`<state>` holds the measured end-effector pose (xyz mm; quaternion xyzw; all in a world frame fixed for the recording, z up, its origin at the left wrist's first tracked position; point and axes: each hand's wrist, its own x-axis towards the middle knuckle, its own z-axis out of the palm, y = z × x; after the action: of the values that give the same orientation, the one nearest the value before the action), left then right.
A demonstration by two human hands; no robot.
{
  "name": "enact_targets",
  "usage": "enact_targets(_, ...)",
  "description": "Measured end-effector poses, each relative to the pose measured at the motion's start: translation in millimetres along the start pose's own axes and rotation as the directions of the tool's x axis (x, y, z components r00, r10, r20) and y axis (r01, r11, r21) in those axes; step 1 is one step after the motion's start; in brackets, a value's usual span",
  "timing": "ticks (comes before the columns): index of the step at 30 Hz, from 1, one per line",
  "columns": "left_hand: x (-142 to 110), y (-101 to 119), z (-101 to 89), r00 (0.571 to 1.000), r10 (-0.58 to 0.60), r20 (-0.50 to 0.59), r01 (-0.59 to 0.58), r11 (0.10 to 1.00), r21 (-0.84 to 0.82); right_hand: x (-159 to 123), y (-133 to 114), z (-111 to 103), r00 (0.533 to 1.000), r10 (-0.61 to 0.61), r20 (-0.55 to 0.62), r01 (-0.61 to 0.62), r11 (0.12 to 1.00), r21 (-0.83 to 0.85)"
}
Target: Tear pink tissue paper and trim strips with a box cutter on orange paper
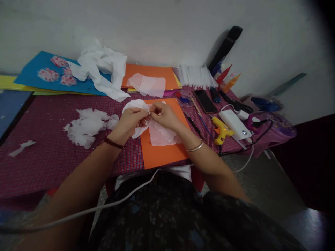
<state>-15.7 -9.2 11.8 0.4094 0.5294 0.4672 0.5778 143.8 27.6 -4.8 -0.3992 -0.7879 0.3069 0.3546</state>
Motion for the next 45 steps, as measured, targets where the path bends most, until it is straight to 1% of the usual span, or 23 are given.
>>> enact_targets(3, 1.1, -0.6, -0.1, 1.0, 0.0, -0.01, 0.0, 1.0, 0.024, -0.9, -0.1, -1.1, 1.0, -0.022, 0.018, 0.023, 0.999, -0.041)
enact_targets(7, 2.4, -1.3, 0.3, 1.0, -0.007, -0.013, 0.007, 0.999, 0.043, -1.9, 1.2, -1.0, 0.999, -0.038, 0.005, 0.039, 0.993, -0.109)
enact_targets(11, 3.0, -1.1, 0.3, 1.0, -0.024, 0.006, 0.024, 1.0, 0.017, -2.4, 1.7, -2.2, 0.999, -0.053, 0.002, 0.052, 0.986, -0.156)
enact_targets(16, 4.9, -3.1, -1.4, 1.0, 0.005, 0.009, -0.006, 0.999, 0.035, -2.5, -0.7, -3.2, 1.0, -0.029, 0.009, 0.031, 0.98, -0.196)
enact_targets(20, 5.4, -5.5, -2.5, 0.999, 0.034, -0.001, -0.034, 0.997, 0.069, -3.4, -4.1, -2.5, 0.999, -0.049, 0.016, 0.051, 0.979, -0.198)
enact_targets(24, 4.6, -8.0, -1.4, 0.997, 0.07, -0.012, -0.069, 0.996, 0.065, -4.5, -4.5, 0.1, 0.999, -0.049, 0.015, 0.051, 0.981, -0.187)
enact_targets(30, 3.7, -6.7, 1.2, 0.997, 0.073, -0.021, -0.072, 0.997, 0.005, -2.8, 1.8, 4.7, 0.999, -0.034, -0.01, 0.032, 0.992, -0.123)
enact_targets(34, 3.3, -5.1, 1.4, 0.998, 0.06, -0.031, -0.06, 0.998, 0.001, -1.5, 3.9, 2.4, 0.999, -0.036, -0.022, 0.035, 0.999, -0.04)
enact_targets(37, 4.1, -6.8, 0.7, 0.997, 0.077, -0.022, -0.077, 0.997, 0.004, -1.2, 3.2, -2.1, 1.0, -0.026, 0.009, 0.026, 1.0, -0.015)
enact_targets(40, 5.2, -9.1, 0.0, 0.994, 0.108, -0.026, -0.107, 0.993, 0.053, -2.1, -0.7, -6.4, 0.999, -0.024, 0.038, 0.027, 0.997, -0.077)
enact_targets(45, 5.0, -10.6, -0.8, 0.984, 0.174, -0.035, -0.163, 0.963, 0.213, -5.7, -10.0, -6.9, 0.998, -0.027, 0.053, 0.04, 0.958, -0.283)
